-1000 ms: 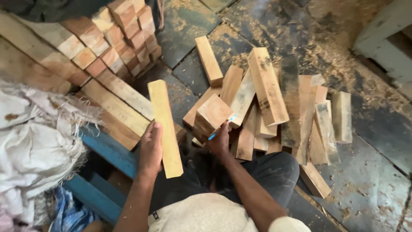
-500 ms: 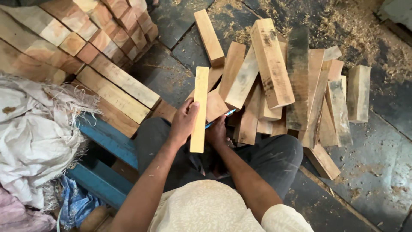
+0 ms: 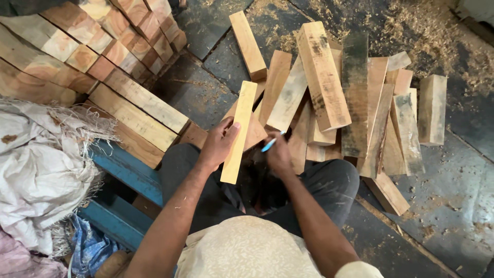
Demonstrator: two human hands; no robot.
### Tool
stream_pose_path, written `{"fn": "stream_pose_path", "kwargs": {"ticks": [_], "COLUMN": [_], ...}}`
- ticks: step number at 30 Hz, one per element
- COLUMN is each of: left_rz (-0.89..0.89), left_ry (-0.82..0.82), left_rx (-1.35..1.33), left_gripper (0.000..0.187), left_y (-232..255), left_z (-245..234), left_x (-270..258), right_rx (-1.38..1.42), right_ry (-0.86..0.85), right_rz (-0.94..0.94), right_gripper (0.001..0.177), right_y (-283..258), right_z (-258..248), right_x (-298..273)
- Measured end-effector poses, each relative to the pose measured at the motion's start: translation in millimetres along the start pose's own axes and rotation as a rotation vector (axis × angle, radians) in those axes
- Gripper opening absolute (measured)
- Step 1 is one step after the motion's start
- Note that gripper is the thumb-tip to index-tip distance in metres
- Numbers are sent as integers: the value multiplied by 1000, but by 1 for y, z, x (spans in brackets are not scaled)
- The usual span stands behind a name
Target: The person sits on the floor and marks wooden planks with a blue marker. They pick up a plank, draw lines on it, and place it on a stack. The person repeats this process with several planks, occasionally using a measuring tape to measure the wood before marking.
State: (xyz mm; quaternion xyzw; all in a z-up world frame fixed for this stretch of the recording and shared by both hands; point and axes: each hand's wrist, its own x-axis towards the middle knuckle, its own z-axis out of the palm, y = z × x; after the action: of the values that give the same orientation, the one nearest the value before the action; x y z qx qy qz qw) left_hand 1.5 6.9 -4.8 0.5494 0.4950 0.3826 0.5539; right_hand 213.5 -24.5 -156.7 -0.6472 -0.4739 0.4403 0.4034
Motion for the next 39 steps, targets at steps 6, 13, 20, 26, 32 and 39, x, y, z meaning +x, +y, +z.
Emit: {"fn": "stream_pose_path", "kwargs": {"ticks": [6, 13, 20, 26, 32, 39], "left_rz": [17, -64, -102, -54, 5, -35], "left_ry": [-13, 28, 48, 75, 83, 52], "left_rx": [-7, 37, 33, 98, 112, 66], "left_gripper": [38, 42, 40, 38, 38, 36], "left_y": [-3, 1, 5, 6, 8, 13], "left_z": [2, 0, 1, 1, 1, 3], "left_x": [1, 0, -2, -1, -2, -3], "right_rx": [290, 276, -19, -122, -142, -148], "right_ry": [8, -48, 6, 12, 0, 1], "right_rz": [-21, -166, -222, -395, -328, -310], "right_gripper": [38, 31, 27, 24, 24, 24], "right_y": [-94, -144, -161, -168, -170, -175], "right_z": [-54, -33, -25, -26, -25, -25], "right_x": [-2, -10, -14, -16, -15, -16]}}
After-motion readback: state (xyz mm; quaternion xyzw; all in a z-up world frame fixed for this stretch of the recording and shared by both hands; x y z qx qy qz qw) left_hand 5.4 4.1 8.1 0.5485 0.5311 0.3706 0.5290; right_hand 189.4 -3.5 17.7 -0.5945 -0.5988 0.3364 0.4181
